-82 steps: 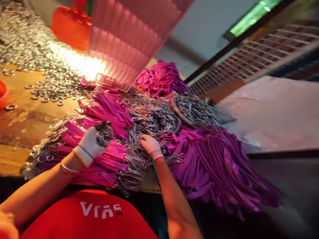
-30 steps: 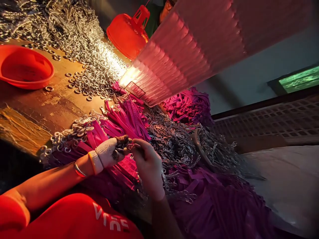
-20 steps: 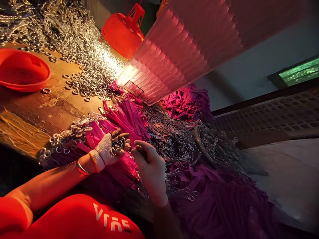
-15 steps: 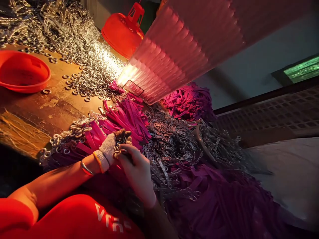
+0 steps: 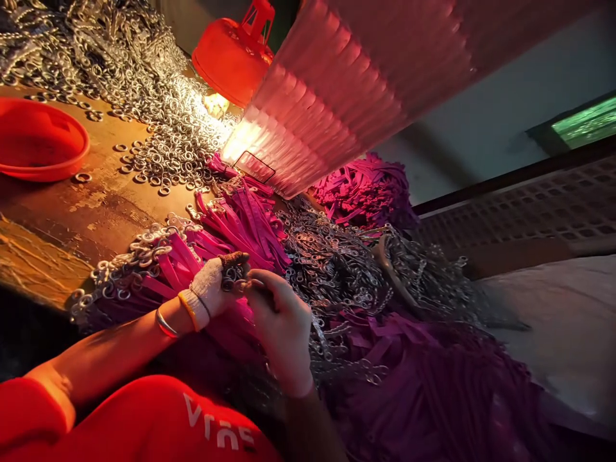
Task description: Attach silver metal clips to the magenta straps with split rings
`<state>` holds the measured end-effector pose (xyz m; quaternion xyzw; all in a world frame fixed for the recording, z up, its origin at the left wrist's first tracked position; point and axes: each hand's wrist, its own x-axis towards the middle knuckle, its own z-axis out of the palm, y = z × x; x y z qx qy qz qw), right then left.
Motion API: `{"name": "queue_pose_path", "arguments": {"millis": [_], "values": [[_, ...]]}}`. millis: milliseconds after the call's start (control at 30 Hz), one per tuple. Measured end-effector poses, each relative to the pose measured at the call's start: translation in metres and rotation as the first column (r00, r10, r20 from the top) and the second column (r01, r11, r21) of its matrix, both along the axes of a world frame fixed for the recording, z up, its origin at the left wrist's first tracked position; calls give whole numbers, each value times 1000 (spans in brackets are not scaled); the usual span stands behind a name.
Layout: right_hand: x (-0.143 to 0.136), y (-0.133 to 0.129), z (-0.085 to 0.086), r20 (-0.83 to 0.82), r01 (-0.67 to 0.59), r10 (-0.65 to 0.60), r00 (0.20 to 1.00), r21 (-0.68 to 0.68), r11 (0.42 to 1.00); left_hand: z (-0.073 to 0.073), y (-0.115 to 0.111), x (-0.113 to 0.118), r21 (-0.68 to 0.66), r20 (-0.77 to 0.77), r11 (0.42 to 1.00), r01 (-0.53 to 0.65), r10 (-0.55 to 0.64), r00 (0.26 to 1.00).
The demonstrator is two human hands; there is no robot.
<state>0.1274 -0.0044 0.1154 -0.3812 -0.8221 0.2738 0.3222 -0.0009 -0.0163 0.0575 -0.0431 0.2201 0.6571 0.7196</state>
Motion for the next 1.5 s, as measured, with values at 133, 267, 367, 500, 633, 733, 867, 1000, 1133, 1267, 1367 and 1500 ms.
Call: {"name": "queue_pose_path", "arguments": {"millis": [133,267,367,500,633,733,867,1000,1133,1267,1367,1500], "values": [[15,14,5,25,2,-3,1000,40,999,4,-10,-4,34,-159,992,124,-117,980],[26,23,2,56,-47,44,998,64,997,2,-14,-6,-13,-66,919,393,-393,917],[30,24,-2,85,-120,112,990,93,988,3,-15,-9,1,-37,853,522,-522,852],[33,16,-5,148,-157,138,979,128,979,12,-18,-9,-46,-202,852,521,-519,831],[40,6,2,242,-105,82,967,85,991,28,-24,-7,-78,-487,873,482,-456,745],[45,3,10,250,-59,52,967,22,998,36,-28,-3,-88,-683,917,388,-339,647],[42,7,16,365,-113,84,927,57,992,36,-30,3,-53,-796,930,364,-259,547],[39,12,19,578,-201,69,813,168,965,33,-29,7,-87,-761,923,375,-304,573],[39,9,16,614,-240,43,788,242,940,31,-23,6,-71,-624,926,371,-331,708],[43,16,7,357,-82,121,926,-122,989,29,-11,5,-110,-255,925,364,-380,889],[51,44,-2,149,121,-91,985,-209,970,30,-5,2,-80,43,936,342,-339,940],[65,92,-25,140,282,-255,957,-243,928,35,-3,-2,-145,124,965,219,-202,972]]}}
